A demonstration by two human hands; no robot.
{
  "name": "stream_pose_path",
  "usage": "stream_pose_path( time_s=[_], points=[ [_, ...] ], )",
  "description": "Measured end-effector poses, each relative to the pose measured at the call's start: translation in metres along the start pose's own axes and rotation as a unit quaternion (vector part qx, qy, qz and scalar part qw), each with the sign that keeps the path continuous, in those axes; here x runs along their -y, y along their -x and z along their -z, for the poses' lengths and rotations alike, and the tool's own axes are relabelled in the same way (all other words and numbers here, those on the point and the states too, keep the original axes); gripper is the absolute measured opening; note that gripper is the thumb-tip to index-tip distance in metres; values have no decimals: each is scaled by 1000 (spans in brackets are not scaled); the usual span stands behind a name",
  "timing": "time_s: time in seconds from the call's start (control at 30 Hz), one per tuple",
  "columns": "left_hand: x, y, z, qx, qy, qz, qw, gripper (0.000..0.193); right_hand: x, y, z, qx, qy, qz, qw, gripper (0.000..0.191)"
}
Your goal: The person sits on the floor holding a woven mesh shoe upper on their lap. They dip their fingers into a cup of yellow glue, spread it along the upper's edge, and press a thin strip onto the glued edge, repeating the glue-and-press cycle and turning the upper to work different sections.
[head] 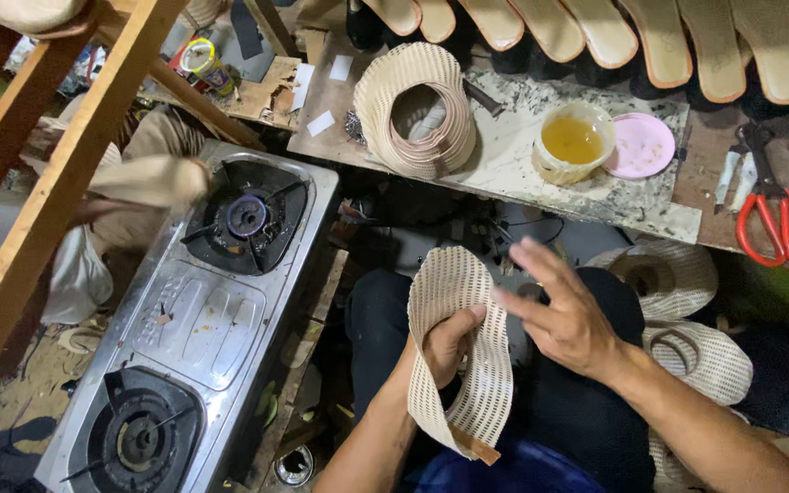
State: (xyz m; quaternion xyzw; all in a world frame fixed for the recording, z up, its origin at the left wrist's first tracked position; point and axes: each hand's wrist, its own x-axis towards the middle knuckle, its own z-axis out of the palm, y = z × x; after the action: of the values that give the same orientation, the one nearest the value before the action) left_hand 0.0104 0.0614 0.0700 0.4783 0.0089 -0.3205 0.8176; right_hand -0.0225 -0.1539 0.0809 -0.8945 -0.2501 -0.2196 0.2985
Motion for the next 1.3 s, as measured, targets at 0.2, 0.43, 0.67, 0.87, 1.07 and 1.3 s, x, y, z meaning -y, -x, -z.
stream_pose_path(
  time_s=[0.2,0.43,0.67,0.87,1.07,1.3],
  points=[
    [-2,-4,0,-41,3,-9,999,18,2,3,-3,-30,3,-2,1000,49],
    [-2,-10,4,-86,38,-44,995,18,8,5,-2,9,-38,-20,999,43],
    [5,-10,9,-62,-137,-31,988,20,20,-5,-7,61,-181,-240,952,52],
    [13,-8,18,-39,-91,88,991,26,-62,-47,30,-9,103,-138,985,42],
    [19,-9,18,-79,-43,32,995,21,-139,-71,46,19,261,-142,955,33],
    [12,-11,26,-35,1,3,999,21,-51,-34,15,15,40,-131,990,18]
  ],
)
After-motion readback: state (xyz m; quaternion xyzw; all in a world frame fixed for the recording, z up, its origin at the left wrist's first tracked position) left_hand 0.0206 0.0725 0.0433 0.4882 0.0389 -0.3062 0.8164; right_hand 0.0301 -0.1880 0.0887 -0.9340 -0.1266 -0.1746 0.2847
